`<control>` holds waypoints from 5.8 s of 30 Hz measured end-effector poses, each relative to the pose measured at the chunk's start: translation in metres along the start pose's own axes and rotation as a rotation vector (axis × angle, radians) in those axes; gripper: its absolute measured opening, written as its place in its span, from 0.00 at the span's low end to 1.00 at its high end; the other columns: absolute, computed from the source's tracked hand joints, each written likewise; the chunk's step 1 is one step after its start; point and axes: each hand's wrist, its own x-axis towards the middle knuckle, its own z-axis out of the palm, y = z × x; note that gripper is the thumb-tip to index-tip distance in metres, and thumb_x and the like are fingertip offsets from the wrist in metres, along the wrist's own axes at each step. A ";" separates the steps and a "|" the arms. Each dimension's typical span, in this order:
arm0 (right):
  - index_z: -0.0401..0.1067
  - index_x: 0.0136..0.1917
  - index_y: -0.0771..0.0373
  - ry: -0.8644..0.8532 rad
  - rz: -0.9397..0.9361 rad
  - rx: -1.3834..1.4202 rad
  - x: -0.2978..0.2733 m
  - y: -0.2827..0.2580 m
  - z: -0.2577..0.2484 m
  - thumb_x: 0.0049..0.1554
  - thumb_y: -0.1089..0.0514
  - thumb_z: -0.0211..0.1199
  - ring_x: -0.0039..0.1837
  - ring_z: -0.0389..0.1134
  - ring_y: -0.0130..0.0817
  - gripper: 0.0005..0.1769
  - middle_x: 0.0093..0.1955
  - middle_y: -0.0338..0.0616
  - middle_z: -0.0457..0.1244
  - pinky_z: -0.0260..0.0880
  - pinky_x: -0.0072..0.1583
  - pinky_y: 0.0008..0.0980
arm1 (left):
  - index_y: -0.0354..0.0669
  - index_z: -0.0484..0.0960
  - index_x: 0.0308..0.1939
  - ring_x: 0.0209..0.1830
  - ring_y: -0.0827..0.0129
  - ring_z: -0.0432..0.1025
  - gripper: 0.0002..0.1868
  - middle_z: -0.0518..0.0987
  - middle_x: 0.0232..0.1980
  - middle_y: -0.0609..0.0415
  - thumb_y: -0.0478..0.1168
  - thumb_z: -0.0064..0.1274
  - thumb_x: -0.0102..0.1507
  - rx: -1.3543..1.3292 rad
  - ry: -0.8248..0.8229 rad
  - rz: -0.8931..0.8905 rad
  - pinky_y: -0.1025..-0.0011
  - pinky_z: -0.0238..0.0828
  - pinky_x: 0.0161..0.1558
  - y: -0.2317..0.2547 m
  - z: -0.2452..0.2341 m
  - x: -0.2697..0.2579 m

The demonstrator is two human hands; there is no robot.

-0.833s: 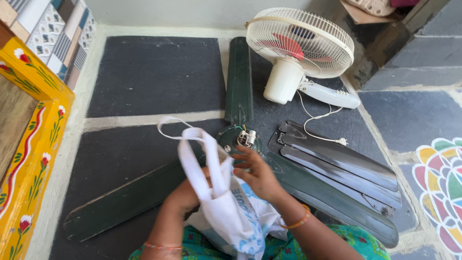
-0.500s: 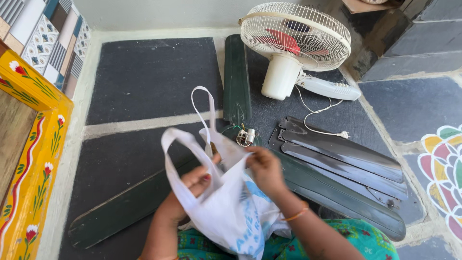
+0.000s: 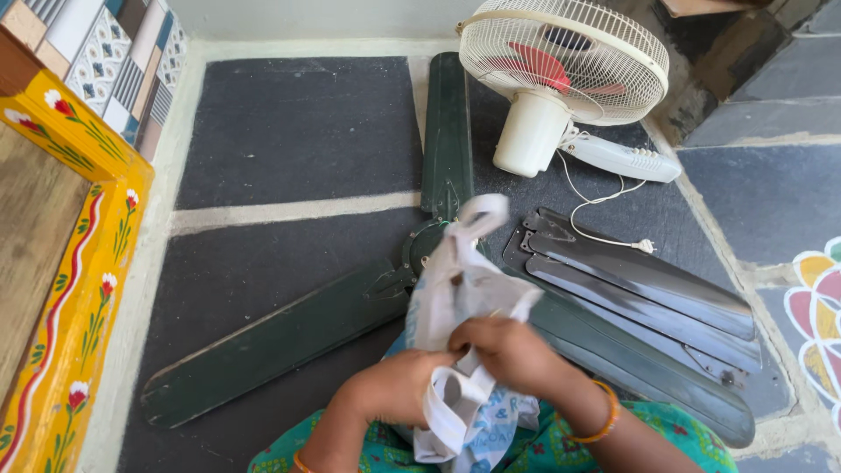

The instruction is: The person removes the fan motor housing from a bag and places it on the floor. They then use a screwdriver to loosen and remove screws from the fan blade mounts, detaching one blade from the fan hub.

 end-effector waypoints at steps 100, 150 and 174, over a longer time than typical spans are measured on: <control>0.75 0.43 0.65 -0.099 0.237 0.439 -0.011 0.022 0.033 0.49 0.72 0.60 0.48 0.75 0.41 0.09 0.44 0.47 0.70 0.75 0.52 0.33 | 0.50 0.85 0.48 0.58 0.56 0.73 0.18 0.82 0.50 0.50 0.54 0.54 0.63 0.478 -0.030 -0.292 0.38 0.38 0.73 -0.039 0.053 0.057; 0.78 0.29 0.60 -0.223 0.438 -0.276 -0.049 0.047 0.081 0.50 0.47 0.66 0.42 0.70 0.48 0.16 0.34 0.46 0.66 0.71 0.47 0.46 | 0.56 0.71 0.70 0.73 0.58 0.62 0.51 0.75 0.66 0.56 0.52 0.76 0.44 0.597 -0.291 -0.927 0.22 0.25 0.73 -0.097 0.019 0.029; 0.70 0.21 0.60 -0.044 0.094 -0.182 -0.056 0.046 0.069 0.47 0.54 0.71 0.32 0.64 0.45 0.18 0.28 0.44 0.61 0.65 0.37 0.46 | 0.38 0.77 0.62 0.54 0.65 0.79 0.48 0.84 0.56 0.50 0.48 0.77 0.40 -0.797 0.275 -0.684 0.67 0.76 0.57 -0.123 0.042 0.043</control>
